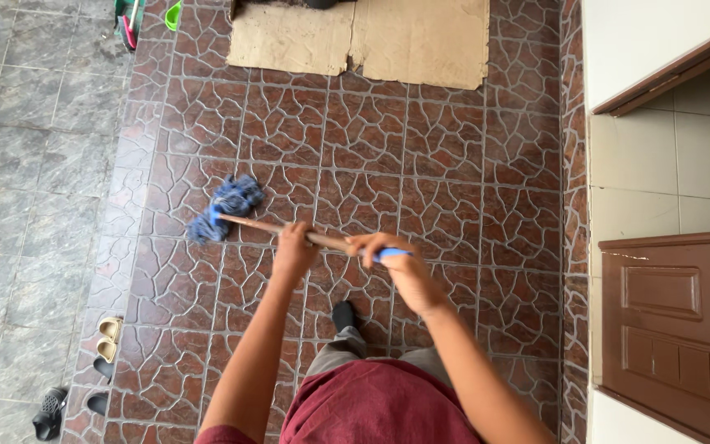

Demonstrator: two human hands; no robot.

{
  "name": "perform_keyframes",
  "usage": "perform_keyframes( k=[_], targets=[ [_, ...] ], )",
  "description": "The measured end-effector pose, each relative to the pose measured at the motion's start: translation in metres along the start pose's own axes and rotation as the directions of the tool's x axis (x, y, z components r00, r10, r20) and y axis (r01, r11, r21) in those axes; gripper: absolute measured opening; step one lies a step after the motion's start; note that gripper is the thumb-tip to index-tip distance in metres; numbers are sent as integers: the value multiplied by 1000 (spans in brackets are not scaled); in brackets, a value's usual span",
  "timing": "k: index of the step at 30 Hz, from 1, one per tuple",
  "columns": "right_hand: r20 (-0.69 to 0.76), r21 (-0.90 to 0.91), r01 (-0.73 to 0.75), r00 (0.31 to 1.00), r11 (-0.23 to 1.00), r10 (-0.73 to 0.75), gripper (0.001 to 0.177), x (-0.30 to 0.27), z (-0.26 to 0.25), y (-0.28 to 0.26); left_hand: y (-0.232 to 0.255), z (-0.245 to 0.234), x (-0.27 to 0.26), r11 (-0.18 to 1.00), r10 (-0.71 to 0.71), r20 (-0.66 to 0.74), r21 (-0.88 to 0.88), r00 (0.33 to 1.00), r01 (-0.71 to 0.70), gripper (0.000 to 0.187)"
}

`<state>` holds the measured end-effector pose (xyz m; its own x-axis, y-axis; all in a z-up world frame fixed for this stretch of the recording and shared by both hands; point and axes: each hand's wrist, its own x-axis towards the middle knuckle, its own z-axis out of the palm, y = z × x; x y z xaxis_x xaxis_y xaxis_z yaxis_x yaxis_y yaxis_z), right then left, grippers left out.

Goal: The person cleans a tiled entryway by pushing a mop across the floor, moving around a shoe rack and other items on the floor.

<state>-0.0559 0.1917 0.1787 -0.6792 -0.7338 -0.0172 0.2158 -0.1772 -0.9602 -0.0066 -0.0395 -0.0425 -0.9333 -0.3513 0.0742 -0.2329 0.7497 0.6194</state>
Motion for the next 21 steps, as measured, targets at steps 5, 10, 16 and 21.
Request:
perform_keyframes(
  k=[5,10,16,21],
  targets=[
    [-29,-148,-150,989,978,147,26,7,21,23,-44,2,-8,997,-64,-28,-43,998,63,24],
    [-30,-168,-119,993,979,116,29,0,18,19,-23,-4,-7,999,-27,-5,-25,1000,26,32],
    [-91,-200,-7,996,980,-12,35,-24,-10,-22,48,-2,3,992,-24,212,-113,977,49,48],
    [-167,-152,65,982,986,-91,32,-59,-25,-80,125,1,2,963,56,184,-271,981,-4,49]
  ],
)
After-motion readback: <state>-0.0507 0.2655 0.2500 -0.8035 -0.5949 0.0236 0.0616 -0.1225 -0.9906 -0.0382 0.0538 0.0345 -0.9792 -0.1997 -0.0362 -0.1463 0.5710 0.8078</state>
